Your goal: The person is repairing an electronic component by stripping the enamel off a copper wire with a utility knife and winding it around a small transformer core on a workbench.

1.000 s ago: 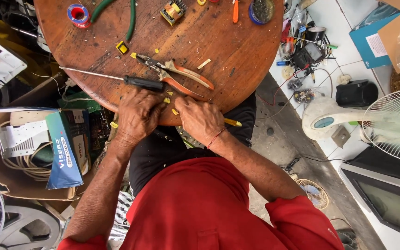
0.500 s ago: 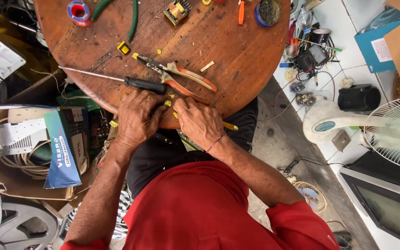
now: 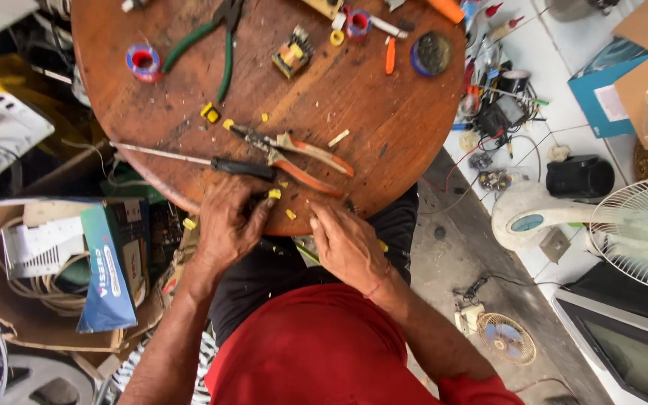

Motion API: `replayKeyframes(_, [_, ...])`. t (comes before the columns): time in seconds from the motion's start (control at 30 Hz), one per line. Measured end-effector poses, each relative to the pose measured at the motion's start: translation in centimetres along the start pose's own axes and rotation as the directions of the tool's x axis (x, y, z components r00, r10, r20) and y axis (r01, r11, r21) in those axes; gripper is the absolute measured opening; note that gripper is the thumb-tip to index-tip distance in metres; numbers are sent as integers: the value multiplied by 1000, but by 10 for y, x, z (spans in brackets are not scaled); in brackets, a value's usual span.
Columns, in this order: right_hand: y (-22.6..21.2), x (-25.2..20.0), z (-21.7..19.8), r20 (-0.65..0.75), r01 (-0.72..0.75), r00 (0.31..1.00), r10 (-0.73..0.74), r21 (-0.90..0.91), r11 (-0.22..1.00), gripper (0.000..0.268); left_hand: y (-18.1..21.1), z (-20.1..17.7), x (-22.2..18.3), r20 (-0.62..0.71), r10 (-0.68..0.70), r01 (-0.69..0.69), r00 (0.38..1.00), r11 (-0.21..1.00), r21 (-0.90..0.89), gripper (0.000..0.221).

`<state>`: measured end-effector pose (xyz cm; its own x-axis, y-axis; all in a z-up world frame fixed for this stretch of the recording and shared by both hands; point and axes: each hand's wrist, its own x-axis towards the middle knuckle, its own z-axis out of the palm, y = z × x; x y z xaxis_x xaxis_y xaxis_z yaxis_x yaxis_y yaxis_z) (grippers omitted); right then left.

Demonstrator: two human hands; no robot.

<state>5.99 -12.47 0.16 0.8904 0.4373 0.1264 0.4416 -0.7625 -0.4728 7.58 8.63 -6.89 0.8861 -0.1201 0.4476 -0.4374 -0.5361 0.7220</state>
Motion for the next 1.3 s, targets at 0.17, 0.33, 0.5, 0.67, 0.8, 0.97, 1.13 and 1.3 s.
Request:
replayKeyframes(0.17, [16, -11, 3, -125, -73, 980, 155, 498, 864, 23, 44, -14, 15, -93, -149, 93, 984, 892, -443, 17])
replayKeyframes(0.33, [4, -2, -24, -255, 41, 960, 113, 530, 847, 23, 61, 2, 25, -185, -248, -3, 951, 593, -805, 21])
replayKeyframes(0.5, [-12, -8, -65, -261, 118, 965, 33, 540, 833, 40, 95, 8, 33, -119, -346, -17, 931, 284, -959, 21])
replayKeyframes(0.67, [-19, -30, -71, -141, 173, 982, -126, 402, 899, 55, 97, 13, 25, -92, -416, -29, 905, 157, -987, 20])
replayKeyframes(0.8, [-35, -32, -87, -129, 178, 981, -148, 264, 948, 54, 102, 11, 21, -91, -429, -16, 899, 176, -984, 22])
replayKeyframes(0.97, [-37, -31, -87, -174, 182, 975, -142, 240, 954, 47, 106, 10, 14, -49, -444, 31, 895, 172, -985, 33])
replayKeyframes(1.13, [-42, -26, -80, -248, 260, 941, -229, 98, 961, 41, 115, 6, 7, 8, -479, 71, 878, 113, -991, 31])
replayKeyframes(1.3, [-53, -20, -82, -264, 278, 930, -257, 43, 960, 40, 118, 2, 4, 43, -506, 129, 861, 135, -983, 32])
